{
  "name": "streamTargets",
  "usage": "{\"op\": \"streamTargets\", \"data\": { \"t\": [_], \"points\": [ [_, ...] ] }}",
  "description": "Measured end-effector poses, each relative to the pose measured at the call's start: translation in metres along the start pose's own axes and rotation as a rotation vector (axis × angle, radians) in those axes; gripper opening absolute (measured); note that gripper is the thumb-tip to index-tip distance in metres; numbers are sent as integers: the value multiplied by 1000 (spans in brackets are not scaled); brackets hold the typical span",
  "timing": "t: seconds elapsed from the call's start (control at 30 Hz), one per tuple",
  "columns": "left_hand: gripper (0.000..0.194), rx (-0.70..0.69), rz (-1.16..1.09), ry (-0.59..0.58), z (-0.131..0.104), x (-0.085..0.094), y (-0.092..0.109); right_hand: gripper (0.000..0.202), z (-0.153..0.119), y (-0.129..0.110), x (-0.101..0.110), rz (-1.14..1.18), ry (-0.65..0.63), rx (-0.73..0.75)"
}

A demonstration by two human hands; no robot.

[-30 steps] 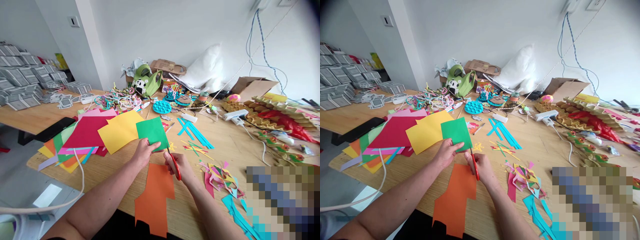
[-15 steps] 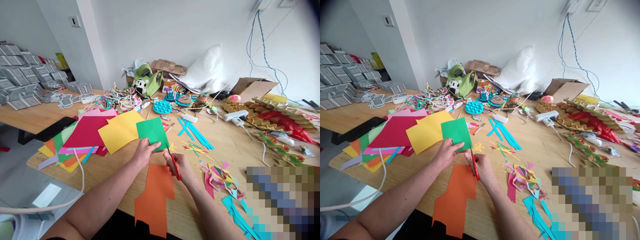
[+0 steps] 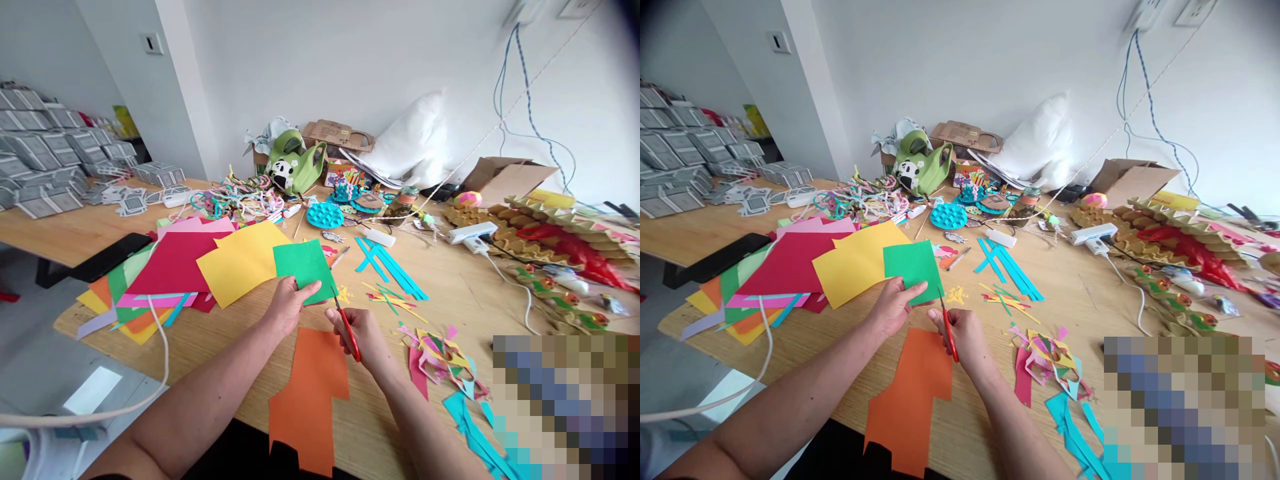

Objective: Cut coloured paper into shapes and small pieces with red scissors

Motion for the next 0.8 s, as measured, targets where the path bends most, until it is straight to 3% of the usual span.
{"op": "streamTargets", "data": {
  "t": [0.17, 0.8],
  "points": [
    [27, -86, -20, 57, 4, 8, 6, 54, 1, 0, -2, -37, 7, 20],
    [26, -93, 6, 42, 0, 1, 4, 55, 1, -2, -3, -30, 5, 21]
  ]
}}
Point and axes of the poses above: each hand's wrist, its own z-axis towards the middle knuckle, its own x-axis out of the back of the hand, y = z × x, the point moved 10 cm from there along z, towards the middle knuckle, and after that the axes turned 4 degrees about -x, right-handed, at the moved point
